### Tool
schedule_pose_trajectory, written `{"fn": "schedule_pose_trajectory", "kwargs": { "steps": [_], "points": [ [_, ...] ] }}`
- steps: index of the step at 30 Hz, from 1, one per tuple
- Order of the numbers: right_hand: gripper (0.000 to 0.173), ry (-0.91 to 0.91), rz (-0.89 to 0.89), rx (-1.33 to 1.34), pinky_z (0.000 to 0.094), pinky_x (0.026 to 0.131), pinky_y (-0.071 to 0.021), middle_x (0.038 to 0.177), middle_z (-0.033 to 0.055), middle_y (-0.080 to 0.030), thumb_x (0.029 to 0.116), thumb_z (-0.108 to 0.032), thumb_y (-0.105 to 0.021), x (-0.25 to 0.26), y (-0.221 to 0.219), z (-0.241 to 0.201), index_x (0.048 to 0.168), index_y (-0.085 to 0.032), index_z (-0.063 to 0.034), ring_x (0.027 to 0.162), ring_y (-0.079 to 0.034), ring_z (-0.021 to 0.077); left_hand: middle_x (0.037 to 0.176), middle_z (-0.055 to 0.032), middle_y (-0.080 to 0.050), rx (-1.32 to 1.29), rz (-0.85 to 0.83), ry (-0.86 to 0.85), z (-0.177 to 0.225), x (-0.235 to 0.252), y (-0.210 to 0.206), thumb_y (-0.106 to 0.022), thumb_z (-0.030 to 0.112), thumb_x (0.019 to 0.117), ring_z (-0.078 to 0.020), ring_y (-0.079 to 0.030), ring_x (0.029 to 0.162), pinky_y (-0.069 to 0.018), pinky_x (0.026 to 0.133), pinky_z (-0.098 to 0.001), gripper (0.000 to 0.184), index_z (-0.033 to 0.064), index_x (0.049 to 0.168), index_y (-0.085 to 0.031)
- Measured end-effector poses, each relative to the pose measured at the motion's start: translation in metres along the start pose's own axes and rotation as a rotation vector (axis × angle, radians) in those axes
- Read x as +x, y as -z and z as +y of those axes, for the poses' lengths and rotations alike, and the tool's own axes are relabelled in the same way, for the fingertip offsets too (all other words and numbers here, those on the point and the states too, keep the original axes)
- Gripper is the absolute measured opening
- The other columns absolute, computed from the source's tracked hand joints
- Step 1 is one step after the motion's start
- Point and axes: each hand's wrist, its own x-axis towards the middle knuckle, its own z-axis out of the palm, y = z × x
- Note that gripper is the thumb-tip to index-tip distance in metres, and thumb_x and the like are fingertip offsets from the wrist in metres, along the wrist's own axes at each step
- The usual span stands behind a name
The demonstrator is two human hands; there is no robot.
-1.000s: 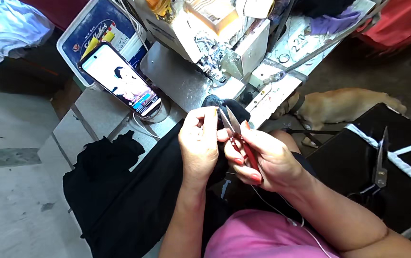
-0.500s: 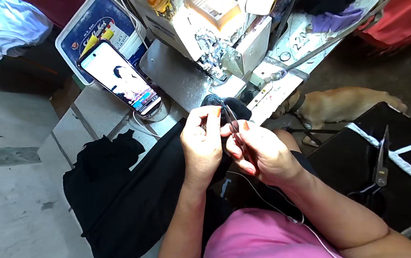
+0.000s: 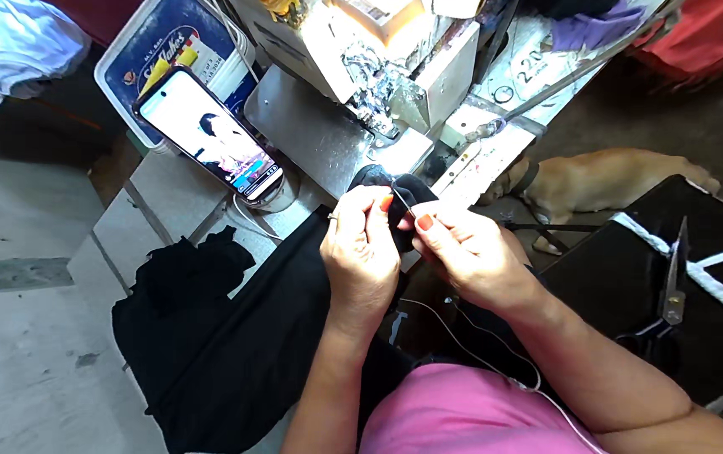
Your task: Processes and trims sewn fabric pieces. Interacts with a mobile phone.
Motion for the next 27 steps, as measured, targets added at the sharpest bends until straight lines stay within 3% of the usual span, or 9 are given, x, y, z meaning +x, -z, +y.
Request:
{"fn": "schedule_pose_trajectory", "kwargs": {
  "steps": [8, 12, 18, 22, 27],
  "points": [
    [0.016, -0.079, -0.019, 0.144, 0.0073, 0.047, -0.0349, 0.063, -0.0137, -0.049, 0.1047, -0.01, -0.05, 0.001, 0.001, 0.0, 0.102, -0.066, -0.0075, 0.05, -0.041, -0.0087, 0.104, -0.0102, -0.068, 0.002, -0.005, -0.059, -0.005, -0.001, 0.001, -0.058, 0.0, 0.1011, -0.0012, -0.065, 0.099, -0.0532, 0.087, -0.0153, 0.013, -0.0108, 0.101, -0.066],
    [0.02, -0.153, -0.053, 0.291, 0.0075, 0.046, -0.0344, 0.061, -0.0136, -0.049, 0.1053, -0.008, -0.047, 0.002, 0.001, -0.001, 0.099, -0.065, -0.0098, 0.049, -0.041, -0.008, 0.101, -0.0019, -0.065, -0.088, -0.027, 0.063, -0.001, -0.001, 0.002, -0.056, 0.0, 0.102, 0.0007, -0.066, 0.092, -0.0592, 0.08, -0.0185, 0.01, -0.0052, 0.104, -0.064],
    [0.027, -0.237, -0.089, 0.462, 0.0067, 0.043, -0.0335, 0.058, -0.0127, -0.048, 0.1076, -0.009, -0.042, 0.002, -0.002, -0.006, 0.095, -0.065, -0.0101, 0.046, -0.04, -0.0086, 0.087, 0.0068, -0.064, -0.328, -0.057, 0.293, 0.007, 0.001, 0.005, -0.051, -0.002, 0.1024, 0.0003, -0.066, 0.072, -0.0602, 0.065, -0.0193, 0.012, 0.0045, 0.104, -0.062],
    [0.037, -0.365, -0.18, 0.7, 0.0068, 0.04, -0.0328, 0.057, -0.0095, -0.048, 0.1098, -0.012, -0.031, 0.001, -0.001, -0.009, 0.093, -0.063, -0.0076, 0.042, -0.039, -0.0076, 0.083, 0.0035, -0.067, -0.624, -0.071, 0.443, 0.005, 0.001, 0.008, -0.045, -0.002, 0.1039, -0.0043, -0.067, 0.068, -0.0606, 0.062, -0.023, 0.021, 0.0088, 0.102, -0.062],
    [0.042, -0.474, -0.39, 1.165, 0.0068, 0.041, -0.0365, 0.061, -0.0085, -0.051, 0.1108, -0.025, -0.024, -0.002, -0.001, -0.006, 0.097, -0.06, -0.0094, 0.044, -0.044, -0.0067, 0.081, 0.0009, -0.068, -0.898, -0.054, 0.522, 0.012, 0.001, 0.006, -0.038, 0.001, 0.1063, -0.0029, -0.065, 0.065, -0.0565, 0.06, -0.0179, 0.028, 0.0096, 0.097, -0.063]
  ]
}}
